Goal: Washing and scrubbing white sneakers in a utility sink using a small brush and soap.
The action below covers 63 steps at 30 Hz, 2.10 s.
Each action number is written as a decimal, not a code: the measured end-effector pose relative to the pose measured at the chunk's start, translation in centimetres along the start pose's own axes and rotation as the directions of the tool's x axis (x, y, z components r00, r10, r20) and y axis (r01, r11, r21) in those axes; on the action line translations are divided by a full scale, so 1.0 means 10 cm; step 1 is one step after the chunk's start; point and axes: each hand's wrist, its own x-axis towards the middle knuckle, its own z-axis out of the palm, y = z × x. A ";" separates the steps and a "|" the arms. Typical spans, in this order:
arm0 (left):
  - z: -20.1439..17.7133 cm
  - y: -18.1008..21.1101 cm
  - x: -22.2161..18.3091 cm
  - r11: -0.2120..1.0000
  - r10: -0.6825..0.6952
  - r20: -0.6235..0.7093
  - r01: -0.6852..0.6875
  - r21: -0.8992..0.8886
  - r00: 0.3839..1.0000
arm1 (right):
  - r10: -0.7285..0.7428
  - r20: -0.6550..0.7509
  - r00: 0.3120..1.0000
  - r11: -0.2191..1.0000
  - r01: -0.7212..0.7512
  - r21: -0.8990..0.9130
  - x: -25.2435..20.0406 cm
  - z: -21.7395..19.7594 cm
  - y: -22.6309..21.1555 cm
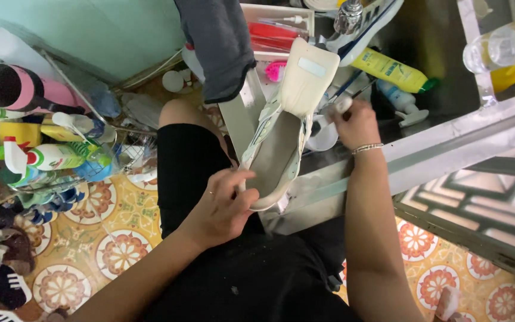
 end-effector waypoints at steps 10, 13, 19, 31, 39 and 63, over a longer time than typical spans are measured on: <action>-0.07 0.12 0.16 0.957 -0.161 -0.076 0.137 -0.254 0.984 | 0.187 0.424 0.886 0.944 -0.042 -0.328 0.24 0.56 0.39; 0.13 0.08 -0.01 0.922 -0.299 -0.050 0.275 -0.271 0.953 | 0.212 0.525 0.825 0.882 0.069 -0.465 0.24 0.77 0.59; 0.06 0.12 0.11 0.907 -0.345 -0.116 0.299 -0.296 0.931 | 0.253 0.256 0.933 0.954 -0.197 -0.225 -0.19 -0.11 -0.19; 0.06 0.30 0.27 0.263 -0.655 0.212 0.482 -0.836 0.725 | 0.335 0.172 0.926 0.276 -0.271 0.922 -1.42 -0.71 -0.47; 0.09 0.34 0.16 0.186 -0.658 0.380 0.629 -0.754 0.650 | 0.342 0.079 0.936 0.354 -0.206 0.912 -1.77 -0.40 -0.65; 0.02 0.16 0.62 0.618 -0.302 0.491 0.560 -0.552 0.817 | -0.292 -0.264 0.919 0.911 0.351 0.216 -1.60 -0.71 -1.26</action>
